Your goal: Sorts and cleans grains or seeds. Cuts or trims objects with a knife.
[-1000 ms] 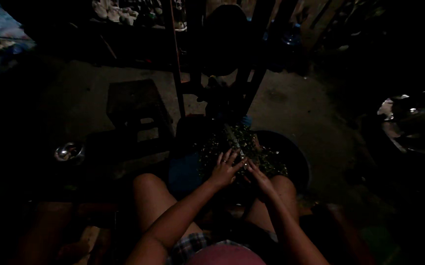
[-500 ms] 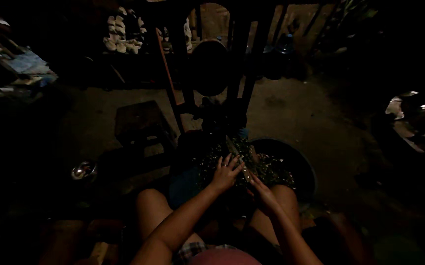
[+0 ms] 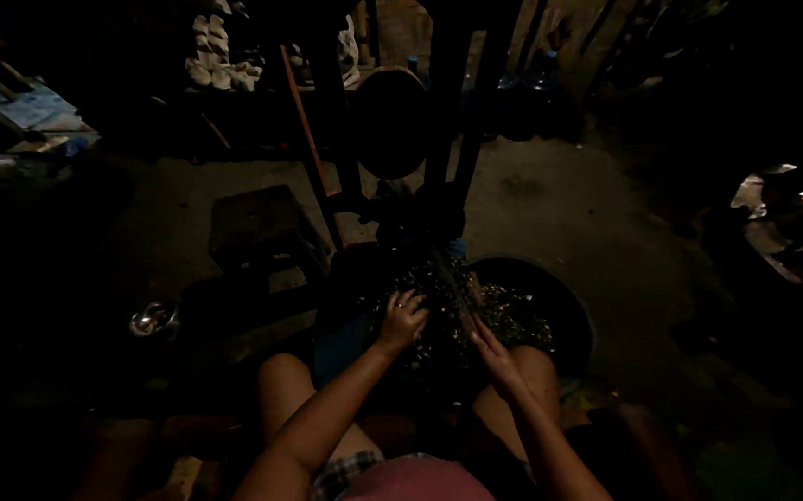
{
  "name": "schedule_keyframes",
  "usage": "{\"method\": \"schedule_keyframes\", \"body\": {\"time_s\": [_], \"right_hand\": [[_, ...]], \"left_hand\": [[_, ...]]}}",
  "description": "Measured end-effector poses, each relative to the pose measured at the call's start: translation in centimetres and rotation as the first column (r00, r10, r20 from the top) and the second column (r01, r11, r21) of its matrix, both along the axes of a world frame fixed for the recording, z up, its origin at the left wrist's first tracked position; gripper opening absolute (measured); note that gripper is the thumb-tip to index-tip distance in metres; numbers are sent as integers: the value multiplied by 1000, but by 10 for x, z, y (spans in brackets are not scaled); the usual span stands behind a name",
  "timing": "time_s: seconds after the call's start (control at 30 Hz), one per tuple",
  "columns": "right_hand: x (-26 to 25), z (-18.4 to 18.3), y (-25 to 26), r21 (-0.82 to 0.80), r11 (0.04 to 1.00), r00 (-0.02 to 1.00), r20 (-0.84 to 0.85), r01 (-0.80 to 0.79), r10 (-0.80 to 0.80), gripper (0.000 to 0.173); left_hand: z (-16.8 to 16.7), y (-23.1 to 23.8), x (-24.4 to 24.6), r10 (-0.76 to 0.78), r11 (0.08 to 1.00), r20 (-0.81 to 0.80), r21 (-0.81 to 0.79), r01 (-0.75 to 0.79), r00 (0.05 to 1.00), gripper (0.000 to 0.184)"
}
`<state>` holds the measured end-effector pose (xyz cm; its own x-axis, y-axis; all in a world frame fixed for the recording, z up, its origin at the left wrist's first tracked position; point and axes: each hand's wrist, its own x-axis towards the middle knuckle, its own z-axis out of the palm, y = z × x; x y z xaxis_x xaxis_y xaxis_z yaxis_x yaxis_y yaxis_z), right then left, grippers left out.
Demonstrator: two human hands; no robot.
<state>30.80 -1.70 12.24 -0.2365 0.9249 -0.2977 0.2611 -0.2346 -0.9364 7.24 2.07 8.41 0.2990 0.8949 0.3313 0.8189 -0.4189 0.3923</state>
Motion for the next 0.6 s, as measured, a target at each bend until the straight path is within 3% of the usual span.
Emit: {"method": "schedule_keyframes", "body": {"time_s": [0.13, 0.27, 0.37, 0.43, 0.6], "right_hand": [[0, -11, 2, 223, 975, 961, 274, -17, -46, 54], [19, 4, 1, 219, 976, 895, 431, 22, -117, 49], [34, 20, -1, 189, 979, 837, 519, 82, -171, 49], [46, 6, 2, 255, 959, 860, 454, 127, -235, 49], [62, -9, 7, 282, 937, 873, 379, 206, -306, 51]], "left_hand": [[12, 0, -5, 100, 985, -81, -131, -110, 992, 31], [13, 3, 9, 79, 980, -137, -172, -103, 987, 28], [14, 15, 35, -29, 977, -136, -215, -1, 990, 32], [14, 27, 59, -124, 969, -132, -228, 92, 983, 32], [24, 66, 118, -453, 823, -220, -476, 310, 864, 50]]}}
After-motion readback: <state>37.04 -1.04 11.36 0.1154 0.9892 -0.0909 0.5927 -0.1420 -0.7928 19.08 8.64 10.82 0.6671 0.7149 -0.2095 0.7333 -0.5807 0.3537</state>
